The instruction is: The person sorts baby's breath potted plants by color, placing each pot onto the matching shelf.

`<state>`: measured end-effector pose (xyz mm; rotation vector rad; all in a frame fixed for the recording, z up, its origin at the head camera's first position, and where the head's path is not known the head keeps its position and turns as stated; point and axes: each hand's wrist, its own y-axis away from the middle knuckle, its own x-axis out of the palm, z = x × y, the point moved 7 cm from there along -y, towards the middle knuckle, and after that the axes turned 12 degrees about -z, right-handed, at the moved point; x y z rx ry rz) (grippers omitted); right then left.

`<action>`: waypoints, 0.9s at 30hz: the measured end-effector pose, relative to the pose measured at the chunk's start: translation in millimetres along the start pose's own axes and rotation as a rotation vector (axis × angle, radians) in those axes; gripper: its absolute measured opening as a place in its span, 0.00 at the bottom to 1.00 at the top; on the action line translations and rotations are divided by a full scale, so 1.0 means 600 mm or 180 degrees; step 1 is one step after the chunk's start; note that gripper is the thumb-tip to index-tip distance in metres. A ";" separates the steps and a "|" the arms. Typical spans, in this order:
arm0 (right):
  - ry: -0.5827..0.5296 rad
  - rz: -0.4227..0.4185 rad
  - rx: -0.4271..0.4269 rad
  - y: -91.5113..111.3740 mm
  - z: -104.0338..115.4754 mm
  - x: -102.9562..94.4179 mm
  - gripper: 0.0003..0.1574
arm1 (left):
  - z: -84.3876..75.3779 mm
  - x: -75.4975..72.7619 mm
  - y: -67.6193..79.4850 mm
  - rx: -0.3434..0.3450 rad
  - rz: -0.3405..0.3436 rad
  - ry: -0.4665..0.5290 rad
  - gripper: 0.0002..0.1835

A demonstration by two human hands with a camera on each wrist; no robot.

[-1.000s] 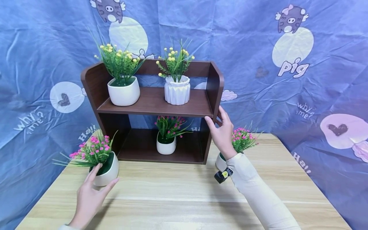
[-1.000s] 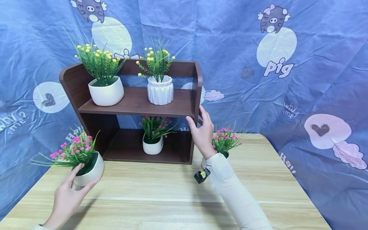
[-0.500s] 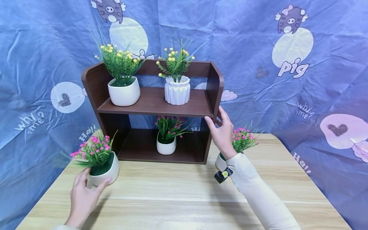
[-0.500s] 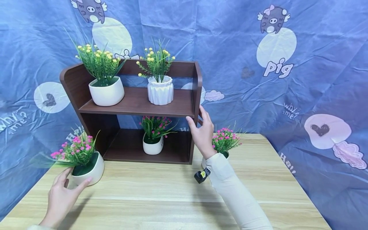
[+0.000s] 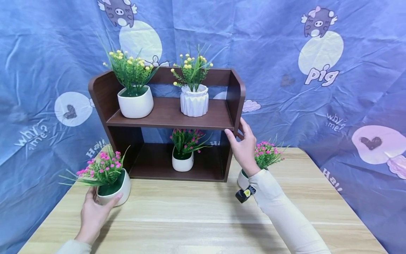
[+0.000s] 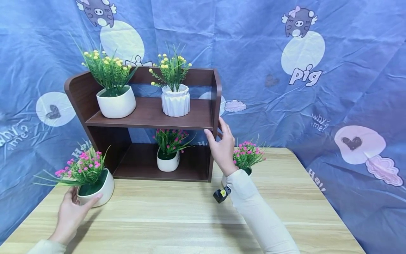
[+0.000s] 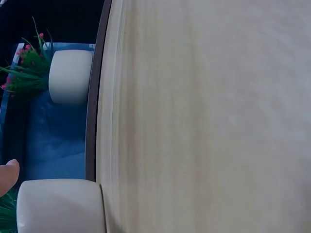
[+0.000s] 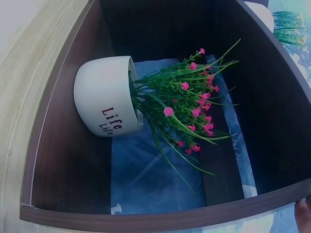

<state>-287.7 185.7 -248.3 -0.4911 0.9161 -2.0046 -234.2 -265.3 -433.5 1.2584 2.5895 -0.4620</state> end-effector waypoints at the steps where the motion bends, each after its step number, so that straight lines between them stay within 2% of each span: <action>1: 0.0003 0.0004 0.0003 0.000 0.000 0.000 0.33 | 0.003 0.003 -0.001 -0.0044 0.0011 0.0032 0.55; 7: -0.0008 -0.0013 0.0003 0.001 0.001 0.000 0.33 | 0.011 0.013 -0.008 -0.0133 0.0030 0.0045 0.56; 14: -0.0010 -0.0007 -0.0005 0.001 0.003 0.001 0.33 | 0.017 0.016 -0.012 -0.0199 -0.0046 -0.0077 0.51; 27: 0.0023 -0.0009 0.0025 0.002 0.003 0.001 0.33 | 0.016 0.013 -0.011 -0.0182 -0.0072 -0.0217 0.49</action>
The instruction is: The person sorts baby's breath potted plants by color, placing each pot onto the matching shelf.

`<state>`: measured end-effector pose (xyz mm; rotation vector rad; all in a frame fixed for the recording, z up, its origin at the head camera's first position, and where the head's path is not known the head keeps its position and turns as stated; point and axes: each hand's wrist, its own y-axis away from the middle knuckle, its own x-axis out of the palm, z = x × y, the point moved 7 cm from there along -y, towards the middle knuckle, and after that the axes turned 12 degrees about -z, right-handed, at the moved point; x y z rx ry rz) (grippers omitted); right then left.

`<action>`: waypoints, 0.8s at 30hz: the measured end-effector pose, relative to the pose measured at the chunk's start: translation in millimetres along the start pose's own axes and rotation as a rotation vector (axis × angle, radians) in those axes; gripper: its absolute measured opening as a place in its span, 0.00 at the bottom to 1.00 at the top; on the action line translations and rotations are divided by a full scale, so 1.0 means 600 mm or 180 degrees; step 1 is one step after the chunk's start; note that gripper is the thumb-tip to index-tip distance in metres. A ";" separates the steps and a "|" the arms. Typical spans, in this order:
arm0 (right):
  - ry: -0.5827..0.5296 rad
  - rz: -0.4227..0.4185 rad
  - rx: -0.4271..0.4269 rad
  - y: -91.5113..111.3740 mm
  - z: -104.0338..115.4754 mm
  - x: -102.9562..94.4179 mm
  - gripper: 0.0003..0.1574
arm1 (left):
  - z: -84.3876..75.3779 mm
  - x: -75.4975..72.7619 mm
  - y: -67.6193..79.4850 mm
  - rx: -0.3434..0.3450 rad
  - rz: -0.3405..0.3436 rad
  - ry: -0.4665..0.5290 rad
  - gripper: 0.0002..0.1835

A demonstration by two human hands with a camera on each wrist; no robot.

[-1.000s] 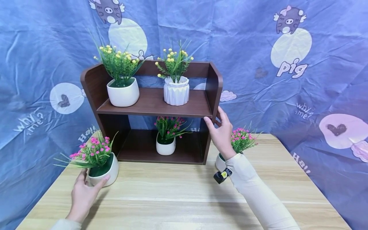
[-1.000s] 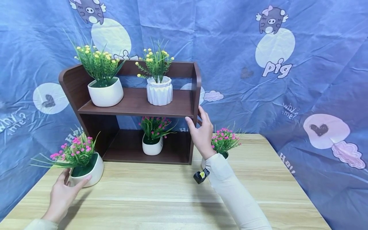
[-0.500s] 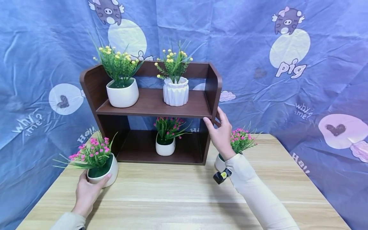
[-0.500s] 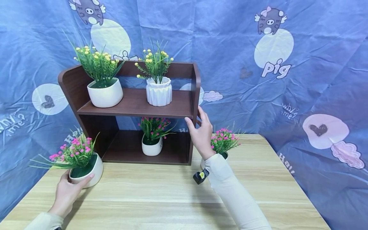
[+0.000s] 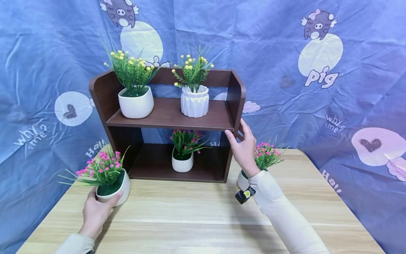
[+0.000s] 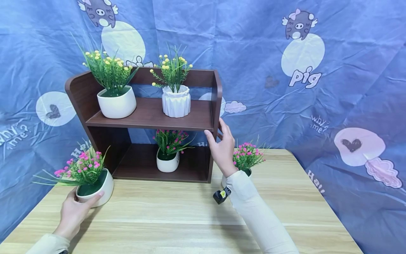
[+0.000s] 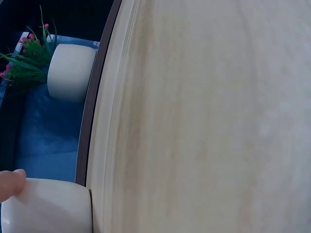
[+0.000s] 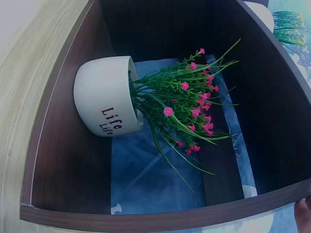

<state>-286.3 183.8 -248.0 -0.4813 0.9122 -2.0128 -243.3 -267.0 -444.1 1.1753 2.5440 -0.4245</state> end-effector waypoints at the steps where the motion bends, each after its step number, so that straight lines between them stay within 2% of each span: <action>1: -0.0002 -0.0004 -0.0001 0.000 0.000 0.000 0.33 | 0.000 -0.001 0.000 -0.0004 0.0003 0.0004 0.49; 13: -0.0013 0.0031 0.0005 0.000 0.002 0.001 0.33 | 0.005 -0.004 -0.002 -0.0048 0.0044 0.0038 0.49; 24: -0.0003 0.0032 0.0018 -0.001 0.000 0.001 0.33 | -0.009 0.005 0.028 0.0116 0.0160 0.0097 0.45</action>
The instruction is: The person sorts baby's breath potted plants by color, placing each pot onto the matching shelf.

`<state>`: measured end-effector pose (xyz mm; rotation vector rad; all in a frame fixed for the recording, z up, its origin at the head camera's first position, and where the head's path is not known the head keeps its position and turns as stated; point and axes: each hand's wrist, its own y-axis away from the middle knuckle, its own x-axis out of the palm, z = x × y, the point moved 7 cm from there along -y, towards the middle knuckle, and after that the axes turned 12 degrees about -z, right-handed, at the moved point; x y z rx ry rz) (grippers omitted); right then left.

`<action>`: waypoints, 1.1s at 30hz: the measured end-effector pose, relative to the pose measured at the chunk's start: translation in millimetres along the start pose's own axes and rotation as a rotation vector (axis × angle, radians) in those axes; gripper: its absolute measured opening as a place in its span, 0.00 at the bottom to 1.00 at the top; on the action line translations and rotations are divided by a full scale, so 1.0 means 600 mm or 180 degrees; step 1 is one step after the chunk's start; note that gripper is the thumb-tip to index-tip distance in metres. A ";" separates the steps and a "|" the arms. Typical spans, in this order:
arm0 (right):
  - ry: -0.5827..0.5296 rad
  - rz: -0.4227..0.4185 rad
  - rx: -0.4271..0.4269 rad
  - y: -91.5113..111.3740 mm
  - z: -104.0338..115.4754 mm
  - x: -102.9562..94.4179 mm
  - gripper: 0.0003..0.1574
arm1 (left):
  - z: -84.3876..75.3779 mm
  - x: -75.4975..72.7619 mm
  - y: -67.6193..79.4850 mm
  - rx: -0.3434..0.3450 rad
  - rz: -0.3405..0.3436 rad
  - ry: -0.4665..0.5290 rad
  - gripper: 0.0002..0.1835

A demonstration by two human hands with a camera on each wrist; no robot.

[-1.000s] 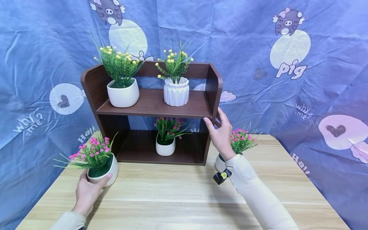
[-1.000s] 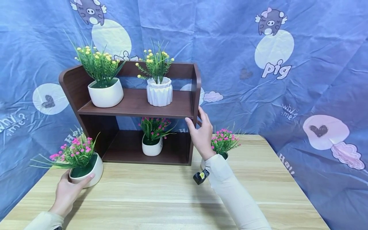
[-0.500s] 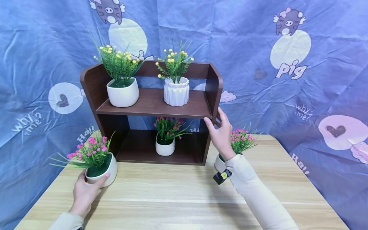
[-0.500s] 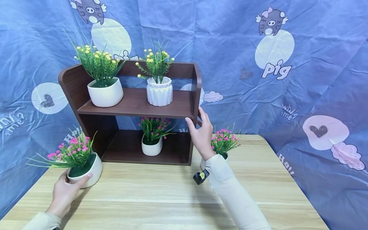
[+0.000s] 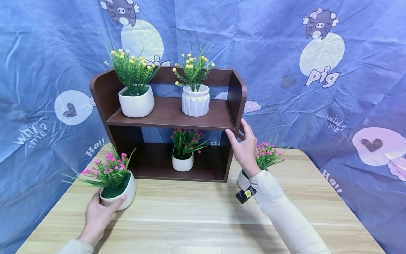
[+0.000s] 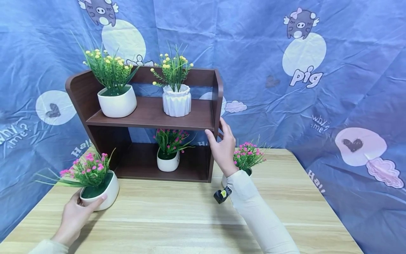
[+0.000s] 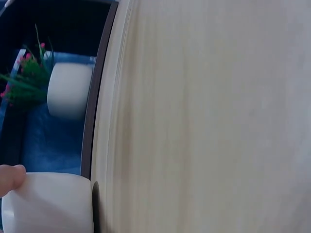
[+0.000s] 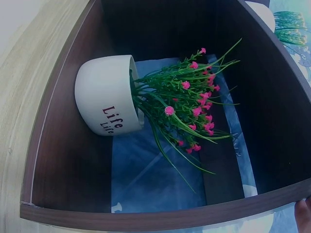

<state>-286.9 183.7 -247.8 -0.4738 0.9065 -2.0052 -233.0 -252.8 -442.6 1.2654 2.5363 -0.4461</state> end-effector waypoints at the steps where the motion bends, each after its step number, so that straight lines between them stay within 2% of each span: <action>1: 0.0001 -0.0003 -0.0001 0.000 0.000 0.000 0.33 | -0.002 0.002 0.003 0.0010 0.0021 0.0000 0.45; 10: -0.0020 -0.0010 0.0014 -0.001 -0.004 -0.002 0.33 | -0.024 0.033 0.027 0.0088 0.0331 0.0070 0.47; 18: -0.0003 -0.0028 0.0013 -0.001 -0.005 -0.002 0.33 | -0.049 0.064 0.035 0.0159 0.0582 0.0062 0.48; 23: -0.0005 -0.0011 0.0028 0.001 -0.004 -0.001 0.34 | -0.066 0.080 0.033 0.0225 0.0652 0.0092 0.46; 27: -0.0024 0.0001 0.0022 0.001 -0.003 0.001 0.34 | -0.075 0.093 0.025 0.0235 0.0673 0.0172 0.48; 33: -0.0024 -0.0012 0.0005 0.000 -0.002 0.001 0.34 | -0.083 0.115 0.007 0.0321 0.0588 0.0245 0.46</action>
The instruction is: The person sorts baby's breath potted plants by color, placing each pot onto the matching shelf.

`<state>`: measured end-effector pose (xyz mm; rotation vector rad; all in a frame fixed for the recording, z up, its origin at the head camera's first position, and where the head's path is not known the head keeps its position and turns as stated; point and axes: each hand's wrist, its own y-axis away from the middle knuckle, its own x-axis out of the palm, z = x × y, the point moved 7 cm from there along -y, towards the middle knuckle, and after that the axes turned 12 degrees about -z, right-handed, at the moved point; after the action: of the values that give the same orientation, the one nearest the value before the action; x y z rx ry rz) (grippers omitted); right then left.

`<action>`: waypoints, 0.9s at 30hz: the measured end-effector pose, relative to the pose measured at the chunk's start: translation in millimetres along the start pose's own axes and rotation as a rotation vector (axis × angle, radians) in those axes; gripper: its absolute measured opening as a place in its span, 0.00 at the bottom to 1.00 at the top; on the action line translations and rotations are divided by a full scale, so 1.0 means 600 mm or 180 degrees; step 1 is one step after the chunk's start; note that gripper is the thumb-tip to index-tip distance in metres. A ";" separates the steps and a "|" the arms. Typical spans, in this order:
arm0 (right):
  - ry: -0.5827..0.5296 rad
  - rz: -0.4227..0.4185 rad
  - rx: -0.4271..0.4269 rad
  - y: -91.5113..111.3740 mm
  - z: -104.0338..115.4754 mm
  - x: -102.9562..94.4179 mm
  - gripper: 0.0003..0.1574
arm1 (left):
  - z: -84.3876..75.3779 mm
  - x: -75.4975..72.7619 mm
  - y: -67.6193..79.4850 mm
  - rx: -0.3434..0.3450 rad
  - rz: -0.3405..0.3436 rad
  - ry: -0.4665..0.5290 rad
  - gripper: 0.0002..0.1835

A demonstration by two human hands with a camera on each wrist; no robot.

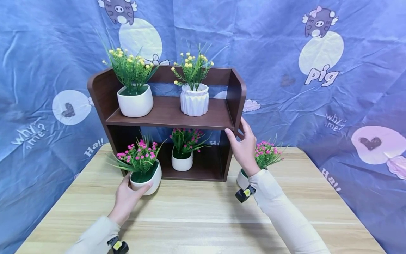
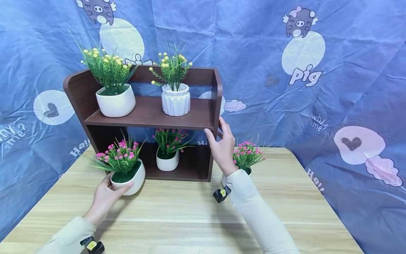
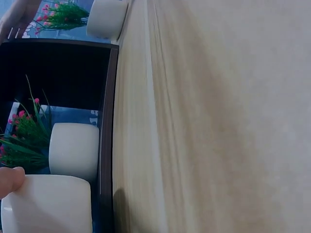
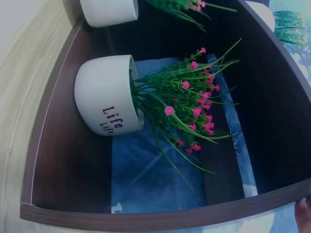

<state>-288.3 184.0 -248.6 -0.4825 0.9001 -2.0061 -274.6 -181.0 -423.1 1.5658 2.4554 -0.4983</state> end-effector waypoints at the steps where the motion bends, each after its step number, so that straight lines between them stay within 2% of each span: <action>1: -0.0004 0.0003 0.0006 0.000 0.000 0.000 0.33 | -0.001 0.003 -0.004 0.0027 -0.0021 -0.0011 0.45; 10: -0.0018 0.0009 0.0004 0.000 0.002 0.000 0.33 | -0.012 0.024 -0.041 0.0177 -0.0191 -0.0054 0.46; 15: 0.0007 0.0030 0.0005 0.001 0.002 -0.001 0.33 | -0.017 0.041 -0.061 0.0155 -0.0254 -0.0012 0.45; 22: 0.0007 0.0054 0.0008 0.003 0.004 0.001 0.33 | -0.025 0.061 -0.087 0.0278 -0.0508 -0.0057 0.43; 27: 0.0008 0.0017 -0.0019 0.000 0.006 0.000 0.33 | -0.024 0.074 -0.110 0.0329 -0.0640 0.0074 0.44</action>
<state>-286.1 182.6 -246.5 -0.4804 0.9082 -2.0003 -352.9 -163.8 -412.4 1.3736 2.6593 -0.6521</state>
